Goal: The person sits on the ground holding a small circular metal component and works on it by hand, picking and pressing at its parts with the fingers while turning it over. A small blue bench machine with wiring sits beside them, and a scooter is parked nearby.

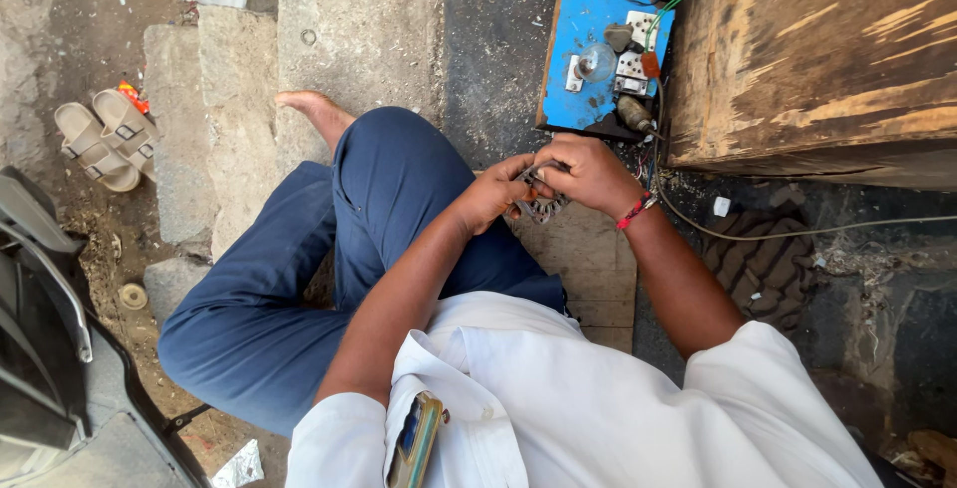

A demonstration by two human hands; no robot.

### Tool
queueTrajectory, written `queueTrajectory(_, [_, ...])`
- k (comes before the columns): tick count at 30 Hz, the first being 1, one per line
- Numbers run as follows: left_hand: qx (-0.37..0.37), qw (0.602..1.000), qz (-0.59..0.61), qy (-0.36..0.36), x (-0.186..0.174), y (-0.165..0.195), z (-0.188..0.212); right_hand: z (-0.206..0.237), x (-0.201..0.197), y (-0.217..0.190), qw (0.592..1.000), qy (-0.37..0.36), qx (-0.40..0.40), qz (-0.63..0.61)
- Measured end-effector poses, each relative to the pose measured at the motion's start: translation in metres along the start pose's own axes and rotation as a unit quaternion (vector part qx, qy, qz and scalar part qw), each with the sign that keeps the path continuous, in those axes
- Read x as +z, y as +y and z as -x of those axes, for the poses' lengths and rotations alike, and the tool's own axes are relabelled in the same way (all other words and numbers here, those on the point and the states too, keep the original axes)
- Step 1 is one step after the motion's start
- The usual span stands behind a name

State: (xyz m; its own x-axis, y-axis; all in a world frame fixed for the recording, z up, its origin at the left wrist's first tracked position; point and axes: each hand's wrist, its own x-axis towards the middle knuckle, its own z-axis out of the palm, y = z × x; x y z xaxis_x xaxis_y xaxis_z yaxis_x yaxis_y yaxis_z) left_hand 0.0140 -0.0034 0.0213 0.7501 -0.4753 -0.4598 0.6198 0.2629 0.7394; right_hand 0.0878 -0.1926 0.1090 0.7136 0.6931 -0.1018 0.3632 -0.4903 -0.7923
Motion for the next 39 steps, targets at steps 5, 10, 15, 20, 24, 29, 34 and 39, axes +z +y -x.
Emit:
queueTrajectory(5, [0.006, 0.999, 0.036, 0.003, -0.001, -0.002, 0.0, 0.002, 0.009, 0.012, 0.991, 0.077, 0.054, -0.091])
queueTrajectory(10, [0.009, 1.0, 0.03, -0.001, 0.0, -0.003, 0.002, 0.013, 0.014, 0.032, 0.921, 0.13, 0.094, -0.355])
queueTrajectory(15, [0.011, 0.999, 0.051, -0.012, 0.002, 0.005, 0.005, 0.018, 0.01, 0.043, 0.882, 0.131, 0.225, -0.393])
queueTrajectory(20, [0.001, 0.999, 0.054, -0.006, 0.004, 0.009, 0.007, 0.02, 0.014, 0.044, 0.861, 0.137, 0.217, -0.439])
queueTrajectory(24, [0.009, 0.997, 0.074, -0.009, 0.002, 0.007, 0.006, 0.022, 0.016, 0.043, 0.834, 0.139, 0.226, -0.484])
queueTrajectory(29, [0.002, 0.997, 0.074, -0.004, 0.0, 0.005, 0.004, 0.025, 0.015, 0.043, 0.804, 0.13, 0.214, -0.54])
queueTrajectory(34, [0.018, 0.997, 0.069, 0.003, 0.001, 0.002, 0.002, 0.031, 0.017, 0.046, 0.809, 0.103, 0.205, -0.541])
queueTrajectory(39, [0.038, 0.99, 0.129, 0.032, 0.001, -0.002, -0.005, 0.026, 0.031, 0.043, 0.794, 0.2, 0.182, -0.544])
